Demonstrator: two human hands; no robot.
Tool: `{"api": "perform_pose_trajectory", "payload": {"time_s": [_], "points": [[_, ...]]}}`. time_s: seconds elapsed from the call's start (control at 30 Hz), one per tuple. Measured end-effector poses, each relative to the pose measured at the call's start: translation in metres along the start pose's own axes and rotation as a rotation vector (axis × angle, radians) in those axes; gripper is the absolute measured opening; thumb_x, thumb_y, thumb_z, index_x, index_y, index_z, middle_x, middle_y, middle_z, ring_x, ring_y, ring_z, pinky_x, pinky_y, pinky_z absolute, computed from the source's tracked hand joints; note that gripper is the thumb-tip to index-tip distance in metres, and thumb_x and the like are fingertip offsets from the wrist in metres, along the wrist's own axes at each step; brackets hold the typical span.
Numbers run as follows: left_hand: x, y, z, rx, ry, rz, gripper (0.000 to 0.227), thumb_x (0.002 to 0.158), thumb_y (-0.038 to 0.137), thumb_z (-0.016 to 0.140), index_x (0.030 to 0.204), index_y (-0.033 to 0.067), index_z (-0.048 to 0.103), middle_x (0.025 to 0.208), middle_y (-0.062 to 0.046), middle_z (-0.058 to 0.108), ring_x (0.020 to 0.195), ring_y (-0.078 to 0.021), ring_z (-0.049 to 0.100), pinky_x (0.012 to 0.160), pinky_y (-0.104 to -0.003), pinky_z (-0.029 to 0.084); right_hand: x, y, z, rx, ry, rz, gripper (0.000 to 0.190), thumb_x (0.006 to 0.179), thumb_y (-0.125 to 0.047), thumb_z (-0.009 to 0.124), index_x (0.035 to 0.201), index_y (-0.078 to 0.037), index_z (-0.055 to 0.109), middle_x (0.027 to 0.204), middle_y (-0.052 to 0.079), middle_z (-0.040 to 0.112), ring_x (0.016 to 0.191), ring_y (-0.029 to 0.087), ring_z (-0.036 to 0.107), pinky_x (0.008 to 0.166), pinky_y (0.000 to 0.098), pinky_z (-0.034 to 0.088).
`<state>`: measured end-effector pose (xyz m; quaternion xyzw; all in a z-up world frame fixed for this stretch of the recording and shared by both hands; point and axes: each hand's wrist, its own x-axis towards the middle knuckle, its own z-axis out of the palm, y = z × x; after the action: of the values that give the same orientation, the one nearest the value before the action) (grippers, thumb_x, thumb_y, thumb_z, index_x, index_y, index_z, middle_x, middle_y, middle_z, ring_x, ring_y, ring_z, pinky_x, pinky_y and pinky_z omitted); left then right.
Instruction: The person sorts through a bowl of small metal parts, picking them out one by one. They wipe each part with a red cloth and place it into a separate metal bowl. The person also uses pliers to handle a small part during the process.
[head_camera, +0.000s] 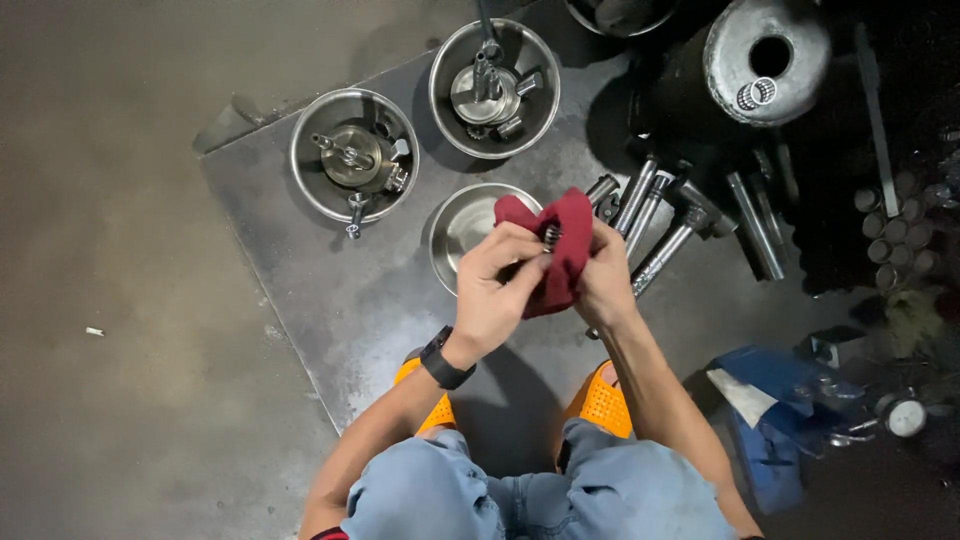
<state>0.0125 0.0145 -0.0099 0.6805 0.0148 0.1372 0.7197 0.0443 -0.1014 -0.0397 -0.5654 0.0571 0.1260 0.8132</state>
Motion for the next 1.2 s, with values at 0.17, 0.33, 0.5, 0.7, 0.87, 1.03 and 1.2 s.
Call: {"api": "perform_pose_trajectory", "payload": {"time_s": [0.17,0.33,0.5,0.7,0.87,1.03,1.2], "points": [[0.003,-0.003,0.001,-0.195,0.089,-0.118,0.009,0.085,0.003,0.063,0.076,0.0019,0.063,0.07,-0.004,0.055,0.075,-0.0069,0.047,0.069,-0.026,0.044,-0.003,-0.006,0.006,-0.03,-0.042,-0.115,0.016,0.071,-0.008,0.078,0.072,-0.006,0.063,0.063,0.002,0.058,0.066,0.006,0.053,0.064,0.0218,0.046],[0.002,0.007,0.006,0.004,0.001,0.094,0.012,0.083,-0.001,0.061,0.072,0.0017,0.063,0.068,-0.007,0.055,0.067,-0.0173,0.054,0.068,-0.028,0.046,0.003,0.054,-0.051,0.061,-0.044,-0.094,0.022,0.063,-0.006,0.082,0.074,-0.003,0.064,0.065,0.008,0.06,0.067,0.014,0.059,0.064,0.0303,0.05],[-0.002,0.005,0.011,0.146,-0.03,0.361,0.012,0.082,0.0,0.062,0.072,0.0031,0.067,0.073,-0.008,0.058,0.062,-0.0202,0.05,0.064,-0.03,0.048,-0.003,0.027,-0.033,0.319,-0.149,-0.122,0.022,0.08,-0.026,0.069,0.075,-0.005,0.063,0.066,0.005,0.059,0.063,0.007,0.056,0.062,0.021,0.046],[0.008,0.016,-0.011,0.21,-0.092,0.453,0.007,0.081,-0.001,0.062,0.076,0.0022,0.065,0.074,-0.008,0.058,0.064,-0.0226,0.051,0.065,-0.033,0.049,-0.008,0.023,-0.065,-0.249,-0.105,-0.461,0.018,0.069,-0.011,0.078,0.062,-0.008,0.062,0.057,0.001,0.058,0.053,0.012,0.052,0.061,0.027,0.047],[0.019,0.03,-0.026,0.15,-0.428,-0.146,0.009,0.081,-0.002,0.06,0.073,0.0006,0.061,0.064,-0.009,0.053,0.057,-0.0171,0.048,0.057,-0.03,0.044,-0.008,0.016,-0.048,-0.705,-0.084,-1.114,0.024,0.064,-0.009,0.079,0.052,-0.015,0.058,0.047,0.001,0.051,0.037,0.017,0.043,0.041,0.0292,0.035],[0.029,0.037,-0.015,0.217,-0.463,-0.06,0.009,0.083,-0.005,0.056,0.076,-0.0005,0.061,0.067,-0.01,0.052,0.06,-0.022,0.051,0.059,-0.031,0.044,-0.004,-0.021,-0.024,-0.733,-0.072,-0.892,0.022,0.07,-0.019,0.077,0.062,-0.007,0.061,0.053,0.004,0.057,0.041,0.019,0.053,0.036,0.0328,0.044],[0.027,0.031,-0.008,0.215,-0.449,0.197,0.01,0.086,0.0,0.058,0.078,0.0023,0.063,0.074,-0.007,0.053,0.063,-0.0213,0.052,0.063,-0.027,0.045,0.004,-0.009,-0.03,-0.137,-0.042,-0.158,0.024,0.06,-0.007,0.082,0.057,0.001,0.059,0.049,0.012,0.056,0.039,0.022,0.058,0.031,0.0363,0.048]]}}
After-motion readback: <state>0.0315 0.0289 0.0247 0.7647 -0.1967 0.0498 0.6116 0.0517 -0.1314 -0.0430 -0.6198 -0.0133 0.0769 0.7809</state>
